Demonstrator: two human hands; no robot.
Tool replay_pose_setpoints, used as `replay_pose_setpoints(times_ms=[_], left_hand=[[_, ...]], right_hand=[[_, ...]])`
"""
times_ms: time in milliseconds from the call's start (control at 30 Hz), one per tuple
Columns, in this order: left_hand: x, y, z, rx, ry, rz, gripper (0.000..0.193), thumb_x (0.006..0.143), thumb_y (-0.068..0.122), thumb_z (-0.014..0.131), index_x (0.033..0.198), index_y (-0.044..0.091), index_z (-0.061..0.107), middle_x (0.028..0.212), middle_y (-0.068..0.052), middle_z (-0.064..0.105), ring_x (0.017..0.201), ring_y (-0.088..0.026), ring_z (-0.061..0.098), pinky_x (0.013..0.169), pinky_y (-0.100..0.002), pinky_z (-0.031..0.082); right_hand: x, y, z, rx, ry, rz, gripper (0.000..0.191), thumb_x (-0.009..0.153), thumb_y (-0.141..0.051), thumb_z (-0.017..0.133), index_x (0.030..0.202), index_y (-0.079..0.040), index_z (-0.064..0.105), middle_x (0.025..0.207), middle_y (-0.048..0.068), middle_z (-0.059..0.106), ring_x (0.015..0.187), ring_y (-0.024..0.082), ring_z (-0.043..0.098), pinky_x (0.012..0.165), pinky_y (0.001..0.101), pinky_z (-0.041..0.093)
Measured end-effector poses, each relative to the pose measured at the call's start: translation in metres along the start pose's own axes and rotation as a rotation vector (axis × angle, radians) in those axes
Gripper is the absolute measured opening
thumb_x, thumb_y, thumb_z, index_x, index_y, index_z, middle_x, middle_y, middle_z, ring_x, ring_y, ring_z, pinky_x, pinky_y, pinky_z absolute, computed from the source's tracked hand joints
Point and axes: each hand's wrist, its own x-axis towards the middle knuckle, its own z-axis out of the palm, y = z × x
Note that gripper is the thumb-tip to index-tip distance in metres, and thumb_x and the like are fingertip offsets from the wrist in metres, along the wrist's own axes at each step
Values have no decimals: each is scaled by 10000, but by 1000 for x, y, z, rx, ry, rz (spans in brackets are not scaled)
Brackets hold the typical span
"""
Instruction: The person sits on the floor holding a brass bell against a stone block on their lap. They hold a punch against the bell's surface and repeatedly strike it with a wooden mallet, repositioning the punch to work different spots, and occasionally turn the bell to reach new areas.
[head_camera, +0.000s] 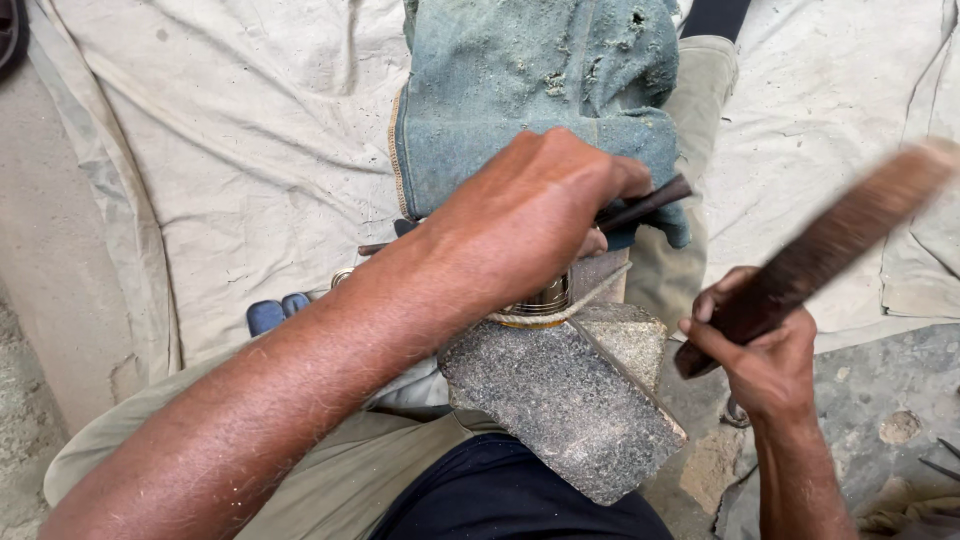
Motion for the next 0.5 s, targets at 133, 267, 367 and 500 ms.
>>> replay_pose_setpoints(times_ms=[133,267,367,500], left_hand=[[2,-2,-1,96,-66,9,348,803,16,750,1149,59,735,872,-176,759,810,-332,751,658,-465,588],[7,-1,-5,28,-180,-33,266,906,36,661,1151,108,734,841,-151,747,731,-287,751,619,-448,585],[10,2,-2,-5,-294,-33,157,983,119,620,1097,124,727,801,-121,731,706,-244,723,588,-431,583],[7,2,-1,23,-153,205,134,906,68,644,885,112,769,753,-142,734,703,-305,745,575,-468,558]], right_hand=[[6,-20,17,93,95,-53,372,836,166,742,1117,-44,617,938,42,680,906,126,675,798,321,602],[5,-21,21,-8,42,-59,254,888,140,707,1069,-19,628,890,55,685,586,115,623,486,285,519],[-2,-6,26,-186,148,-113,269,879,138,742,1064,-18,626,884,39,682,658,127,648,561,289,587],[-18,19,38,-121,228,-273,272,916,134,743,1106,-7,609,934,43,682,819,107,673,749,267,590]])
